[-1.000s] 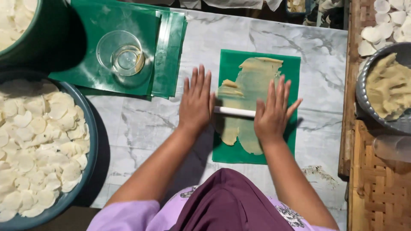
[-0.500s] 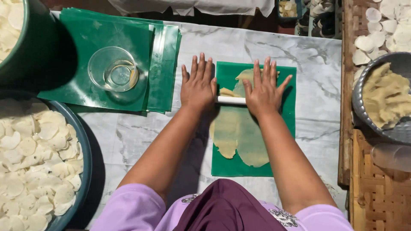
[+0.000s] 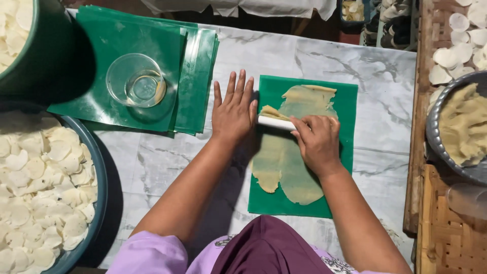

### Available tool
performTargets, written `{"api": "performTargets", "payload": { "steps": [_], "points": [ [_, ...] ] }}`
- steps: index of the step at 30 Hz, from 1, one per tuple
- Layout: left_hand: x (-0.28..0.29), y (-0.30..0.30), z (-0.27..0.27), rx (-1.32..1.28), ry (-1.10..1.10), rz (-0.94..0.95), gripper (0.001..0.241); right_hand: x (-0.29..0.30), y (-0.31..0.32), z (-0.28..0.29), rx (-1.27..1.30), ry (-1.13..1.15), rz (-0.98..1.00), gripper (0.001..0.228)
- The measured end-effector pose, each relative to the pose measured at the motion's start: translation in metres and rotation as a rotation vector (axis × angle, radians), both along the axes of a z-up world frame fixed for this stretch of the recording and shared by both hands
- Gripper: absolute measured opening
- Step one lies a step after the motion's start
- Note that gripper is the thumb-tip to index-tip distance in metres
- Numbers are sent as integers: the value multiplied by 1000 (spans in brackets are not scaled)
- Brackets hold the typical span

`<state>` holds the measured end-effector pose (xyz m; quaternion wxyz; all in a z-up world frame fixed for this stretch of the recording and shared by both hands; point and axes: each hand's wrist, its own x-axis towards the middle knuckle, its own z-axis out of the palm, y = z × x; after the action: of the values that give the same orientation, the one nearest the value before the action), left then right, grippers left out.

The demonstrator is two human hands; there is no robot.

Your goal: Flattening and rolling out pieces of dough using a small rolling pin on a plastic sheet.

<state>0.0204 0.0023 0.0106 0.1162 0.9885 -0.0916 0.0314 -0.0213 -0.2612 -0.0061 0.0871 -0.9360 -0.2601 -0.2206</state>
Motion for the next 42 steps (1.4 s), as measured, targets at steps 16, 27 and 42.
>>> {"api": "performTargets", "payload": {
  "steps": [16,27,42],
  "points": [
    [6,-4,12,21,114,86,64,2,17,19,80,-37,89,34],
    [84,-6,-14,62,57,193,68,88,46,16,-32,358,-341,63],
    [35,-3,-9,-36,92,94,64,42,37,-8,-4,218,-281,73]
  ]
}}
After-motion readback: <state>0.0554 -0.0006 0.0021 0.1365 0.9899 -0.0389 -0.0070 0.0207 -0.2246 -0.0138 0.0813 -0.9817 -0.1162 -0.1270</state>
